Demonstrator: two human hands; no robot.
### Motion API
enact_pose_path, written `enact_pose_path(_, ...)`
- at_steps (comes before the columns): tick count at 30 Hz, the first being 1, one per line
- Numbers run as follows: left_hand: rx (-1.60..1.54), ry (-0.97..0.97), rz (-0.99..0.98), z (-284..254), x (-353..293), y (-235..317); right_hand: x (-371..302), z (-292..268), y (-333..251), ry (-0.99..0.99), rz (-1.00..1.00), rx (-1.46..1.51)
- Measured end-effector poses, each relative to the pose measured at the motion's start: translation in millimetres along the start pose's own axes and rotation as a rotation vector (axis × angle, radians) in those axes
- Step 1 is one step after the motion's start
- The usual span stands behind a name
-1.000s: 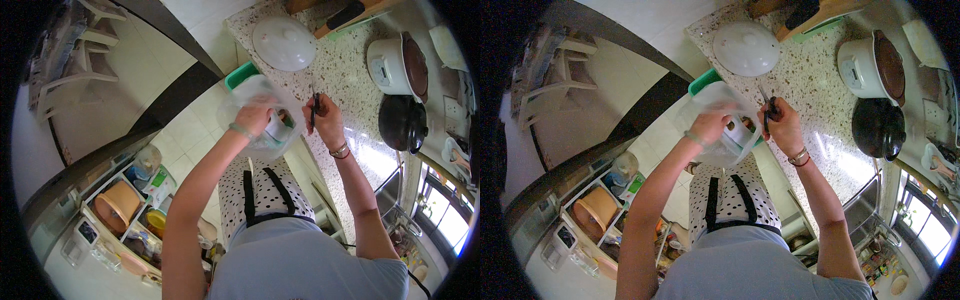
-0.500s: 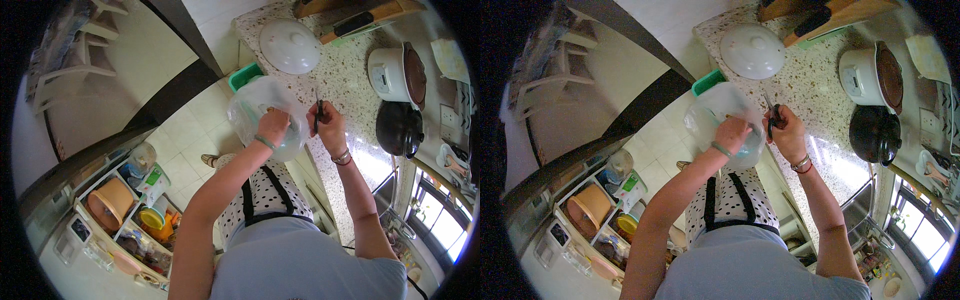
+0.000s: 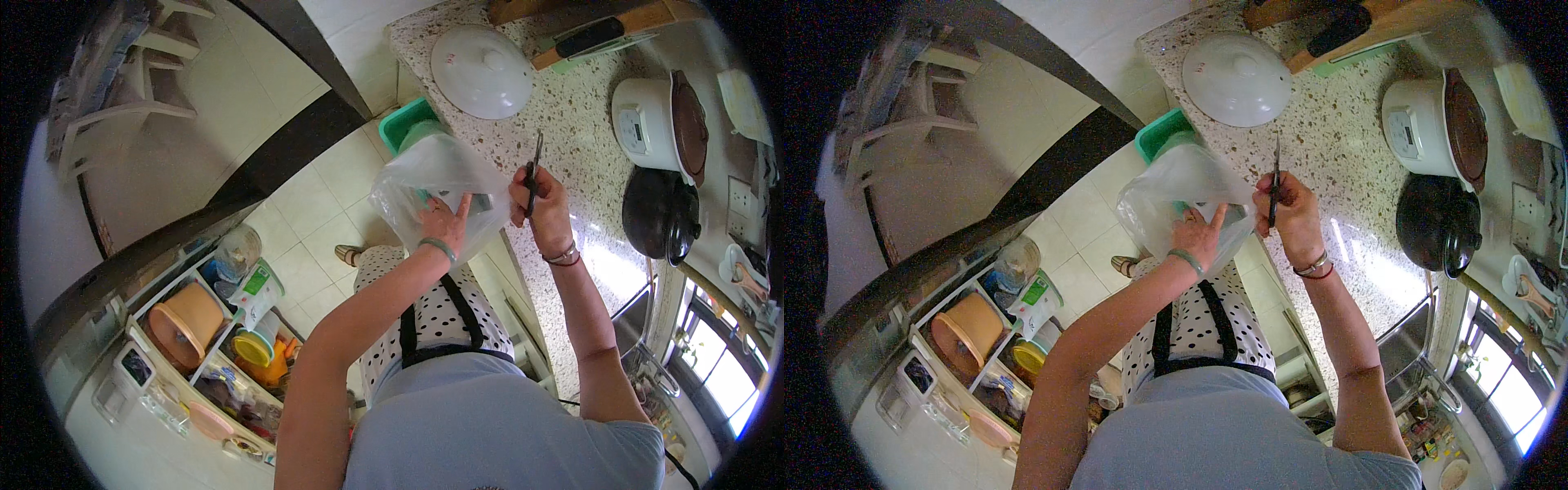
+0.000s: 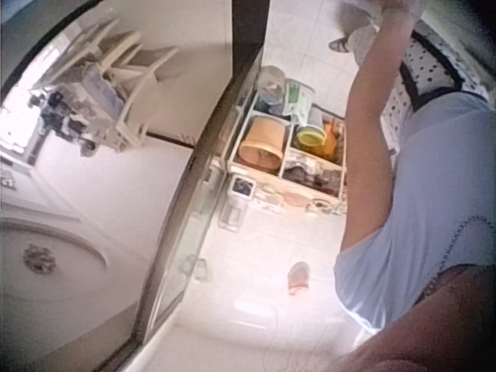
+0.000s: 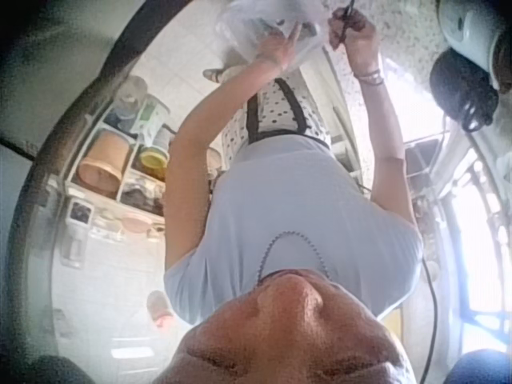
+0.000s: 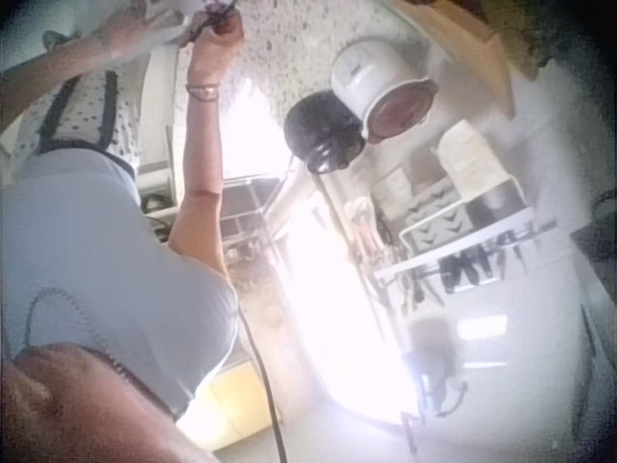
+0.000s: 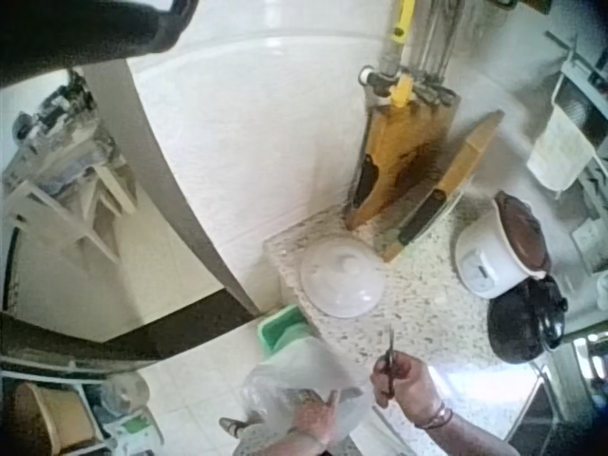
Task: The person washes a small white root vegetable under a kitchen faucet, then retrieves a pair of scissors from a utensil rack. They use the scissors to cut open a plastic bag containing a white root vegetable and a carrot, then place the items on the floor next to a large squash.
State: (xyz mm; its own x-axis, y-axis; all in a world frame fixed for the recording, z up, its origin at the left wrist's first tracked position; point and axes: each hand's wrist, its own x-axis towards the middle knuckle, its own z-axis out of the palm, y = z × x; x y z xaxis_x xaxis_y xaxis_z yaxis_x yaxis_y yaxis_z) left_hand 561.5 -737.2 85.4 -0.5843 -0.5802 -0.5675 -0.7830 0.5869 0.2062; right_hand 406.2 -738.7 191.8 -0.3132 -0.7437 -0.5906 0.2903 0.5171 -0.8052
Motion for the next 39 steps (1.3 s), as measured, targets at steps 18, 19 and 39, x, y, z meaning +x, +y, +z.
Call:
enact_pose_path(18, -1.240, 0.783, 0.097, -72, -132, -29, -82, 52, -92, -0.157, -0.386, -0.585)
enact_pose_path(19, -1.278, 0.667, 0.047, -80, -150, -34, -88, 64, -94, -0.250, -0.378, -0.585)
enact_pose_path(39, -1.985, 1.027, -0.327, 41, -368, -224, -207, 381, 40, -0.831, 0.159, -1.065)
